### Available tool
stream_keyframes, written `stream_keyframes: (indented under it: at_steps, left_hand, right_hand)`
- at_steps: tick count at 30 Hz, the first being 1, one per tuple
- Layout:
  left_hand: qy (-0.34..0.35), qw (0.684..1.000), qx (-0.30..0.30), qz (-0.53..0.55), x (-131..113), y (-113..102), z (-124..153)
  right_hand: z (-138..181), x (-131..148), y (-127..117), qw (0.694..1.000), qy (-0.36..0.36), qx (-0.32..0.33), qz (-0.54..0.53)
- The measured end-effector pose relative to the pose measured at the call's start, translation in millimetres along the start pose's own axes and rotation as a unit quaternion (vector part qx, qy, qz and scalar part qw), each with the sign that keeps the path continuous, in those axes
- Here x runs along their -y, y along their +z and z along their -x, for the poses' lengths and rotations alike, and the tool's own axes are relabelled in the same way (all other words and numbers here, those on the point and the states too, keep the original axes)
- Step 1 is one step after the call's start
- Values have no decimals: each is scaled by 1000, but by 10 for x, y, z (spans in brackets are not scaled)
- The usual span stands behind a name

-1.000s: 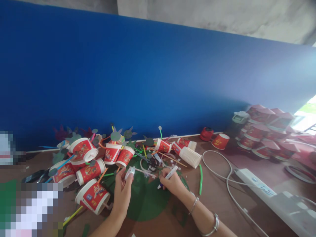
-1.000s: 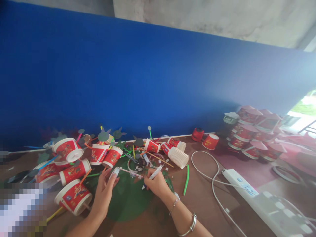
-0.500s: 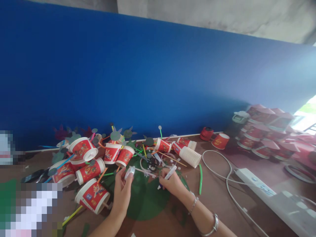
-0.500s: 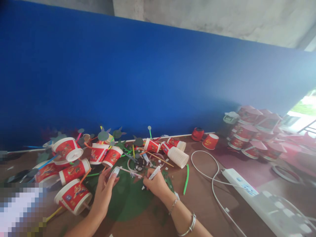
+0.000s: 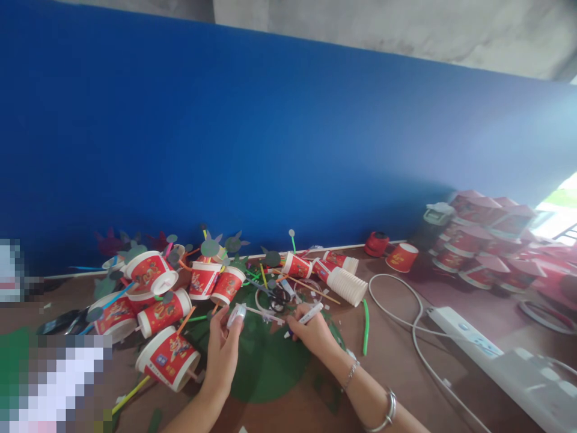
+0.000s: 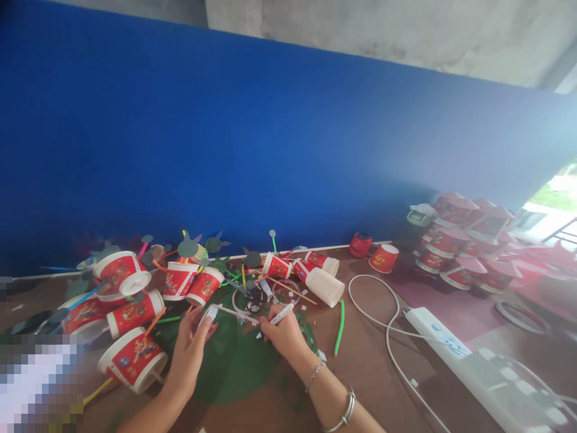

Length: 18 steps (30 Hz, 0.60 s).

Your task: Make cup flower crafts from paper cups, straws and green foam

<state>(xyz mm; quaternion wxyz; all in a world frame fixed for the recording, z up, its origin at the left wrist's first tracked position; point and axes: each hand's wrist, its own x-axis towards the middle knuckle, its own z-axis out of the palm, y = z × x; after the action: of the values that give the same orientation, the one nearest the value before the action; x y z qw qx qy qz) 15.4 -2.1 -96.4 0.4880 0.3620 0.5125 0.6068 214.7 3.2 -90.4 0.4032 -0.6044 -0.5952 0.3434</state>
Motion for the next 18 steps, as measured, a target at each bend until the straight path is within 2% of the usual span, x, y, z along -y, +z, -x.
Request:
stream_keyframes:
  at_steps: [6, 18]
  left_hand:
    - [6, 1000, 0, -5, 10, -2, -5]
    - [3, 1000, -6, 2, 9, 6, -10]
  right_hand:
    - [-8, -12, -4, 1000, -7, -15, 14]
    - [-2, -9, 0, 1000, -1, 3, -28]
